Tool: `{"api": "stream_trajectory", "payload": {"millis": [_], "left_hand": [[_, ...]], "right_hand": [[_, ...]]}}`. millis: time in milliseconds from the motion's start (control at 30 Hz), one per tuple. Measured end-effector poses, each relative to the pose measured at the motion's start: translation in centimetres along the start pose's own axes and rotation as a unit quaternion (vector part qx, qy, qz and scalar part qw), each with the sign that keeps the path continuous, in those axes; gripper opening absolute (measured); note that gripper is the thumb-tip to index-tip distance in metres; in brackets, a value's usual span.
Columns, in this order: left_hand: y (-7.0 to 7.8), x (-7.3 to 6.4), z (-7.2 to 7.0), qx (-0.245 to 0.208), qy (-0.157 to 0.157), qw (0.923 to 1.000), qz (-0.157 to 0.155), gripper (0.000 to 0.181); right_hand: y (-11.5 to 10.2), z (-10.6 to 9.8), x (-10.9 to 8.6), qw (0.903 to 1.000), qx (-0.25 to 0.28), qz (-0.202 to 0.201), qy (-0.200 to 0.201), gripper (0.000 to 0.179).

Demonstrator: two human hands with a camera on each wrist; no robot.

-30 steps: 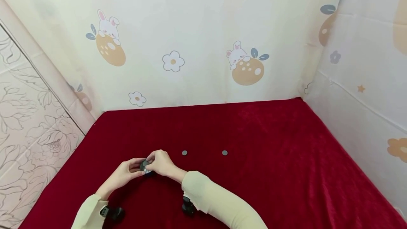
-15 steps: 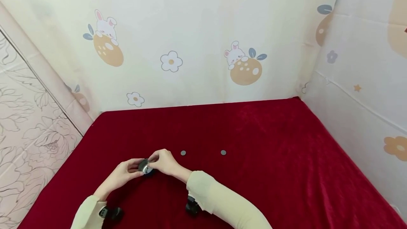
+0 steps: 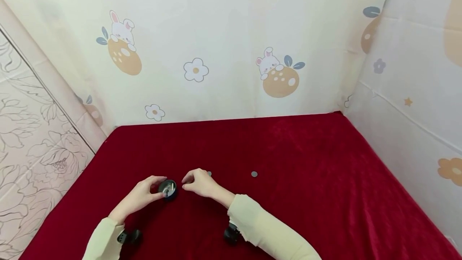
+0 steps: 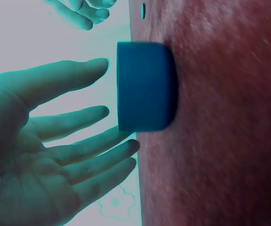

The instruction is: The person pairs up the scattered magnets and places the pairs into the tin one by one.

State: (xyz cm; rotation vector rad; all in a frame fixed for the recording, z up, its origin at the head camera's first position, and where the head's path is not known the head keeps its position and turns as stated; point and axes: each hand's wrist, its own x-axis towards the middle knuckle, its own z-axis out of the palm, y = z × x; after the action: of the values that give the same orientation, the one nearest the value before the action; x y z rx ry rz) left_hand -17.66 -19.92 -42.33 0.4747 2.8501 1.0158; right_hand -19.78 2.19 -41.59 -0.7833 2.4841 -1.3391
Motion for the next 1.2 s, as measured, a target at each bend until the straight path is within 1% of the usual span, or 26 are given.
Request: {"api": "stream_trajectory", "payload": {"millis": [133,300,400,667,833,1000,1200], "left_hand": [[0.8,0.6,0.3,0.023,0.007,0.9997,-0.001,0.043],[1.5,1.5,0.8,0.025,0.002,0.9997,0.005,0.042],[2.0,2.0,1.1,0.019,-0.005,0.9996,0.018,0.042],[3.5,3.8,1.8,0.018,-0.021,0.9968,0.075,0.04],[4.1,4.6,2.3,0.014,-0.033,0.9946,0.098,0.04],[4.6,5.3,2.8,0.008,-0.048,0.9927,0.111,0.04],[5.2,6.0,3.7,0.003,-0.058,0.9919,0.113,0.039]], "right_hand": [[0.4,-1.2,-0.8,0.9999,-0.011,-0.006,-0.009,0.017],[1.2,-2.6,-1.8,0.9994,-0.02,-0.01,-0.026,0.018],[1.9,-3.5,-2.3,0.999,-0.029,-0.013,-0.031,0.018],[3.2,-5.5,-3.7,0.9989,-0.035,-0.007,-0.032,0.019],[4.0,-6.7,-4.3,0.9986,-0.044,-0.007,-0.027,0.02],[4.7,-7.8,-4.9,0.9988,-0.045,-0.001,-0.019,0.021],[5.6,-8.9,-5.4,0.9989,-0.047,0.004,-0.006,0.022]]}}
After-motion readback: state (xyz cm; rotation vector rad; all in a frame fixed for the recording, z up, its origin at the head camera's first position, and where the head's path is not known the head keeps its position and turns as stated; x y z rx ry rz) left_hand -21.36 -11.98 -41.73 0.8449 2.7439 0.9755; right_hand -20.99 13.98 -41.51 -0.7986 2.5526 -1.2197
